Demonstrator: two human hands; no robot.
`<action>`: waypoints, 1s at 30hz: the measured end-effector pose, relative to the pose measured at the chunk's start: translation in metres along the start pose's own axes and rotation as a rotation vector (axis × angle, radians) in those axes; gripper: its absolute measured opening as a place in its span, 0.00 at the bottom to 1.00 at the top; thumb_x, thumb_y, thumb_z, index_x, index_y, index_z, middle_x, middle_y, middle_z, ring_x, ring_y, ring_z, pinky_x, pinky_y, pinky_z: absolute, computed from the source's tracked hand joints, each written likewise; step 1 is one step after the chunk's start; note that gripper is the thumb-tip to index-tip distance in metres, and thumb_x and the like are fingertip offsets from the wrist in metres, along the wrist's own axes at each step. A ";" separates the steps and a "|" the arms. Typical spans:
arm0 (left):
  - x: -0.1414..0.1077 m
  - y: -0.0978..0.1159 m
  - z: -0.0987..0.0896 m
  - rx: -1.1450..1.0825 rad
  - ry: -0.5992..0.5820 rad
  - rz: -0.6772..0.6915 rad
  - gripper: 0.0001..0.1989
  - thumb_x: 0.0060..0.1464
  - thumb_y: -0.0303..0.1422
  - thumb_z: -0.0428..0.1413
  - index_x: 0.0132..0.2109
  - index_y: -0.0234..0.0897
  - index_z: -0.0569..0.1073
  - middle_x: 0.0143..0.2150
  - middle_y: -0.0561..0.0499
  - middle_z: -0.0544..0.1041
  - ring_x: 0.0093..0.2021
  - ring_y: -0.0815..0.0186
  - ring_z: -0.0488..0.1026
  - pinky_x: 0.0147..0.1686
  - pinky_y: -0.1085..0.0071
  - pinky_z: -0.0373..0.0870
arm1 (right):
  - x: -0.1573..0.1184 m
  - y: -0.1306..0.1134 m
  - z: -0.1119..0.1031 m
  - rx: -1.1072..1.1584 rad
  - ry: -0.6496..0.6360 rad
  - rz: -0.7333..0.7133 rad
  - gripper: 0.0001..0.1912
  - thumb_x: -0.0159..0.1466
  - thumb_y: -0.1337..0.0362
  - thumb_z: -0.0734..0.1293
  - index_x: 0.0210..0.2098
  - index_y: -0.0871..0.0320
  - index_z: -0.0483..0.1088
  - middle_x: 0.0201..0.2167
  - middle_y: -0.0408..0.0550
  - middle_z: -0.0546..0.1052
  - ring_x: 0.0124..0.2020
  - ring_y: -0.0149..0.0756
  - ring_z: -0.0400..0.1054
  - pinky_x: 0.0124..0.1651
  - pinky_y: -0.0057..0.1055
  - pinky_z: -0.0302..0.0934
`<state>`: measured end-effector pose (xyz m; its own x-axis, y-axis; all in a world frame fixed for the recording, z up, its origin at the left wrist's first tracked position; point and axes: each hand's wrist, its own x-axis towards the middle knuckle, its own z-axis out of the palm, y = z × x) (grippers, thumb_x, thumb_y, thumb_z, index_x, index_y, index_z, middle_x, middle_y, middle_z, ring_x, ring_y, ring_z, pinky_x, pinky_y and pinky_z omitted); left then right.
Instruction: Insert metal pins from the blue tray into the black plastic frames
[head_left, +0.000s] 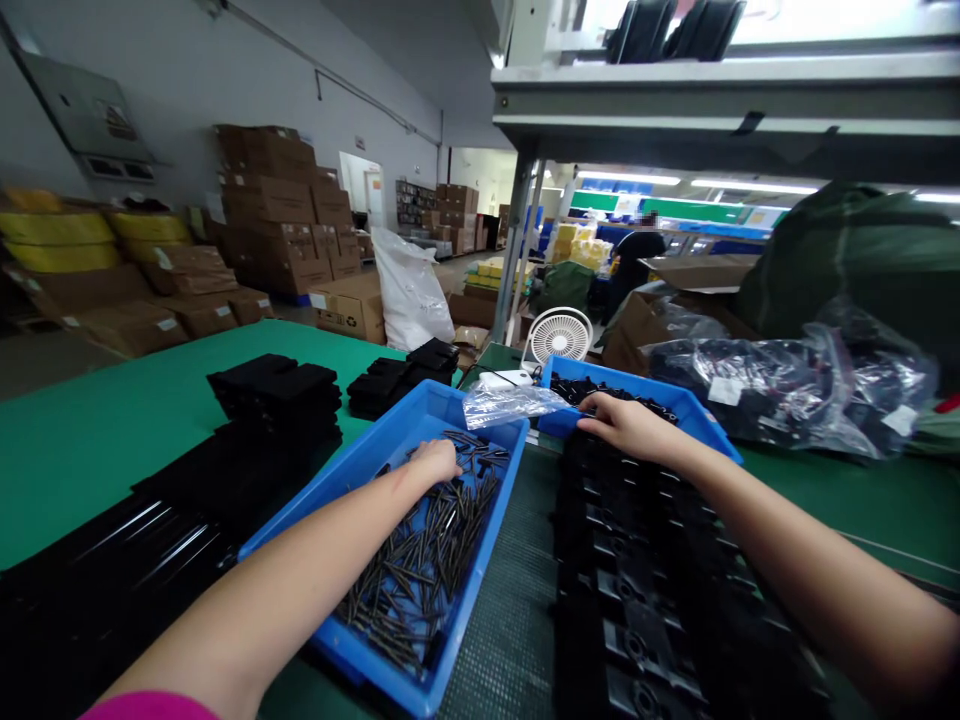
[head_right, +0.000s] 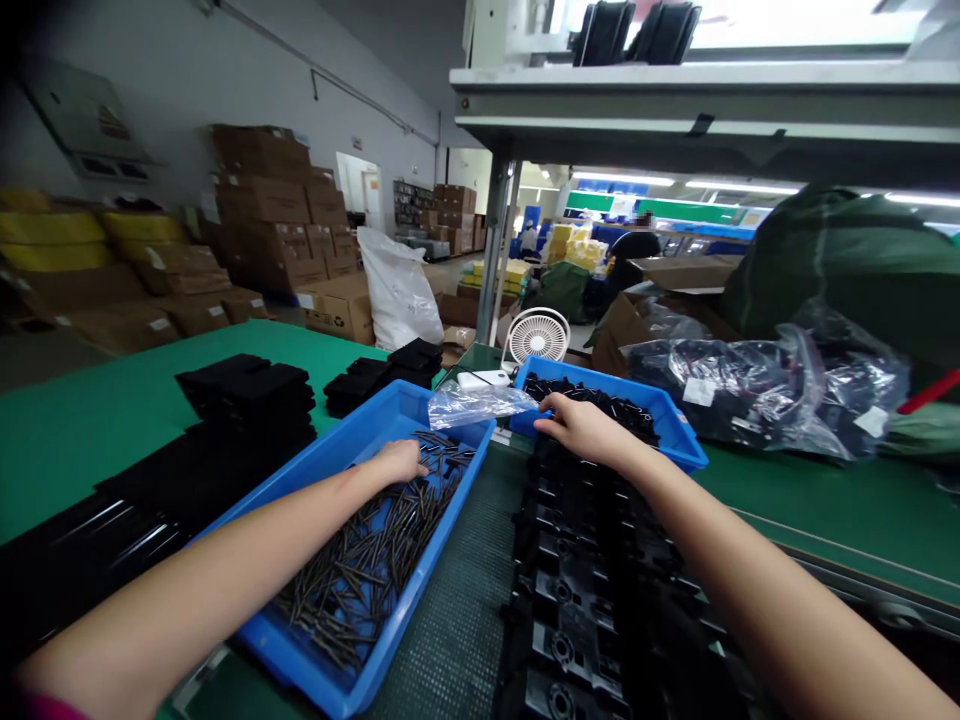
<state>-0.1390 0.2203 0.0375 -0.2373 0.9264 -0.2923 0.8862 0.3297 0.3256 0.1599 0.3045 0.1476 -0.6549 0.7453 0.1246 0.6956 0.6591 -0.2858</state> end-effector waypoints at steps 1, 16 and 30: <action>0.001 0.000 0.002 -0.012 -0.007 0.002 0.13 0.57 0.37 0.56 0.47 0.36 0.71 0.48 0.47 0.73 0.46 0.60 0.72 0.45 0.58 0.71 | -0.003 -0.008 -0.001 0.020 -0.014 -0.018 0.14 0.63 0.55 0.62 0.45 0.56 0.68 0.34 0.47 0.76 0.32 0.37 0.70 0.34 0.29 0.59; -0.042 -0.015 -0.013 -0.239 0.186 0.158 0.12 0.58 0.38 0.54 0.41 0.34 0.73 0.40 0.49 0.75 0.40 0.63 0.73 0.44 0.59 0.70 | 0.042 -0.097 0.069 0.301 -0.232 -0.195 0.12 0.61 0.64 0.66 0.44 0.62 0.71 0.31 0.49 0.77 0.29 0.35 0.69 0.33 0.29 0.61; -0.108 -0.014 -0.020 -0.828 0.169 0.137 0.12 0.50 0.39 0.54 0.37 0.35 0.75 0.32 0.50 0.76 0.34 0.64 0.74 0.29 0.71 0.73 | 0.037 -0.135 0.087 0.685 -0.239 -0.262 0.12 0.62 0.56 0.65 0.33 0.61 0.71 0.24 0.40 0.69 0.24 0.26 0.59 0.26 0.22 0.53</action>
<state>-0.1334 0.1190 0.0822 -0.2639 0.9608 -0.0853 0.3502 0.1779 0.9196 0.0158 0.2348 0.1081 -0.8732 0.4802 0.0835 0.2217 0.5439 -0.8093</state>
